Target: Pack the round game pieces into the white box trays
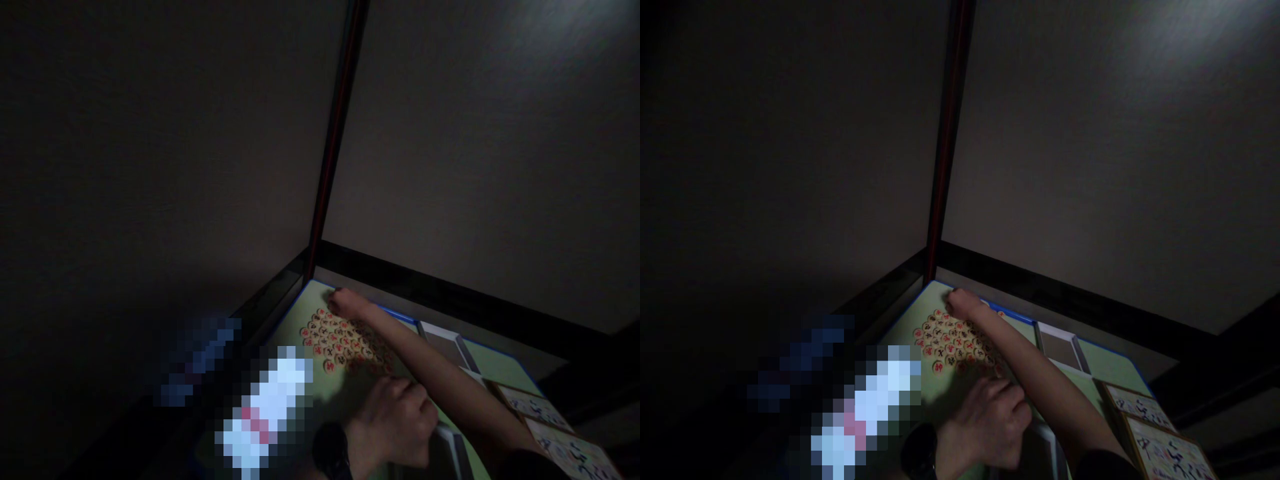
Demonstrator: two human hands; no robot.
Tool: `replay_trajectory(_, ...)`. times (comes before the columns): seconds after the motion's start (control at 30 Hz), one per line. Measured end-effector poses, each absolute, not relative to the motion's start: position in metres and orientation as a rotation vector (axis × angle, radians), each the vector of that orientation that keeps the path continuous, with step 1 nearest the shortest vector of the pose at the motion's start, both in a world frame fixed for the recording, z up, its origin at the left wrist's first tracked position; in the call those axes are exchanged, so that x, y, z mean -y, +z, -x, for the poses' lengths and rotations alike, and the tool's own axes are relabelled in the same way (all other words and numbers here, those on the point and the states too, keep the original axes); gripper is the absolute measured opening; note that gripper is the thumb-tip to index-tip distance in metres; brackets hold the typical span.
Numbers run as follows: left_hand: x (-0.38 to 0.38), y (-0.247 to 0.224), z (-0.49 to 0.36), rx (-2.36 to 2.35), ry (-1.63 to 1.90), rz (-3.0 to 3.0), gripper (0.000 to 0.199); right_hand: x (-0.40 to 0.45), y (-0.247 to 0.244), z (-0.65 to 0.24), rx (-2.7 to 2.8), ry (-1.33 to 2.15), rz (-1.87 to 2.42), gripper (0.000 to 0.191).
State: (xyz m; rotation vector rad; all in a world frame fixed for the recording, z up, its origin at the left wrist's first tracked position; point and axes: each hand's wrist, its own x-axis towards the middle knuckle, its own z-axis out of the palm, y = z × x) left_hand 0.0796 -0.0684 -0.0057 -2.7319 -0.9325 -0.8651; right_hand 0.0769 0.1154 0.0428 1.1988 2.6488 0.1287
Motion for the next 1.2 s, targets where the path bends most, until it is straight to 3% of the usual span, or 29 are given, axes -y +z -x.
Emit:
replay_trajectory(0.3,0.071,-0.006,-0.08,1.063,-0.943,2.7,0.011,-0.109,0.042,-0.069,-2.612,0.142,-1.307,0.029)
replay_trajectory(0.6,0.065,-0.011,-0.087,1.55,-1.201,2.566,0.014,-0.103,0.052,-0.073,-2.779,0.04,-1.306,0.031)
replay_trajectory(0.73,0.058,0.003,-0.083,2.03,-1.605,2.466,0.014,-0.085,0.069,-0.102,-2.92,-0.026,-1.339,0.035)
replay_trajectory(0.93,0.037,0.01,-0.076,2.34,-2.711,1.835,0.006,-0.018,0.066,-0.195,-3.244,-0.327,-1.455,0.027)
replay_trajectory(1.07,0.036,0.004,-0.08,2.179,-2.981,2.278,0.017,0.035,0.052,-0.236,-3.26,-0.384,-1.612,0.024)
replay_trajectory(1.2,0.041,-0.004,-0.084,1.749,-2.697,2.988,0.029,0.069,0.043,-0.243,-3.269,-0.407,-1.696,0.02)
